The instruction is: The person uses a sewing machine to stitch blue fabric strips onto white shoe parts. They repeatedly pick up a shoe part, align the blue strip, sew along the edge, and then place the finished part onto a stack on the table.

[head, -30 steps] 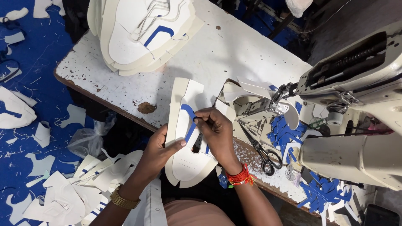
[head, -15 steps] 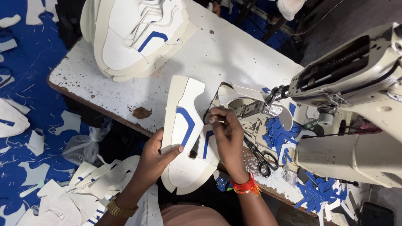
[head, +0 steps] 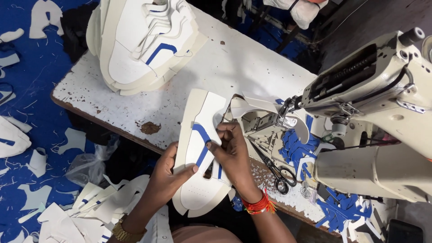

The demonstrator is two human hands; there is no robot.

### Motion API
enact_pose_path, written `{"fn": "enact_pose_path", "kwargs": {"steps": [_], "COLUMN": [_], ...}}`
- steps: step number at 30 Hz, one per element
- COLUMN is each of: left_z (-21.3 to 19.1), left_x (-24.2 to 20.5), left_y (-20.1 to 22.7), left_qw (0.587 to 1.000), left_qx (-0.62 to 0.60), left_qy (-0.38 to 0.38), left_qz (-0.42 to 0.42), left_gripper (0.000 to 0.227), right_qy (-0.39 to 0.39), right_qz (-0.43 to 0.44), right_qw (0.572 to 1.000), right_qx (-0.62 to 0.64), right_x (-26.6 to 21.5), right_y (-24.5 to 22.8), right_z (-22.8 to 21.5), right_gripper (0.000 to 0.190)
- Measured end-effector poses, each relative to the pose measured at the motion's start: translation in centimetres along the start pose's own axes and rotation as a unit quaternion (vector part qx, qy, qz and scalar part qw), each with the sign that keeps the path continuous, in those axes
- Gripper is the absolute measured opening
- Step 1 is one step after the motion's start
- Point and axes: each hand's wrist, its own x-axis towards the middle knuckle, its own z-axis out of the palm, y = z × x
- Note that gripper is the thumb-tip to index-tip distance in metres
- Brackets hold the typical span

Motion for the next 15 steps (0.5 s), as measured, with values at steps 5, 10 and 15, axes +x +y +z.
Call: {"fn": "enact_pose_path", "kwargs": {"steps": [5,10,15], "left_z": [0.8,-0.3,0.2], "left_x": [-0.4,-0.2,-0.1], "left_y": [2.3,0.3,2.3], "left_qw": [0.999,0.975,0.99], "left_qx": [0.011,0.172,0.121], "left_qy": [0.002,-0.053,-0.058], "left_qz": [0.034,0.128,0.052], "left_gripper": [0.096,0.031,0.028], "right_qy": [-0.024,-0.064,-0.061], "right_qz": [-0.024,-0.028,-0.048], "right_qw": [0.998,0.996,0.994], "right_qx": [-0.044,-0.058,-0.075], "right_x": [-0.2,0.0,0.2], "right_y": [-1.3,-1.6,-1.0], "right_z": [-0.2,-0.7,-1.3], "right_gripper": [0.03,0.036,0.028]}}
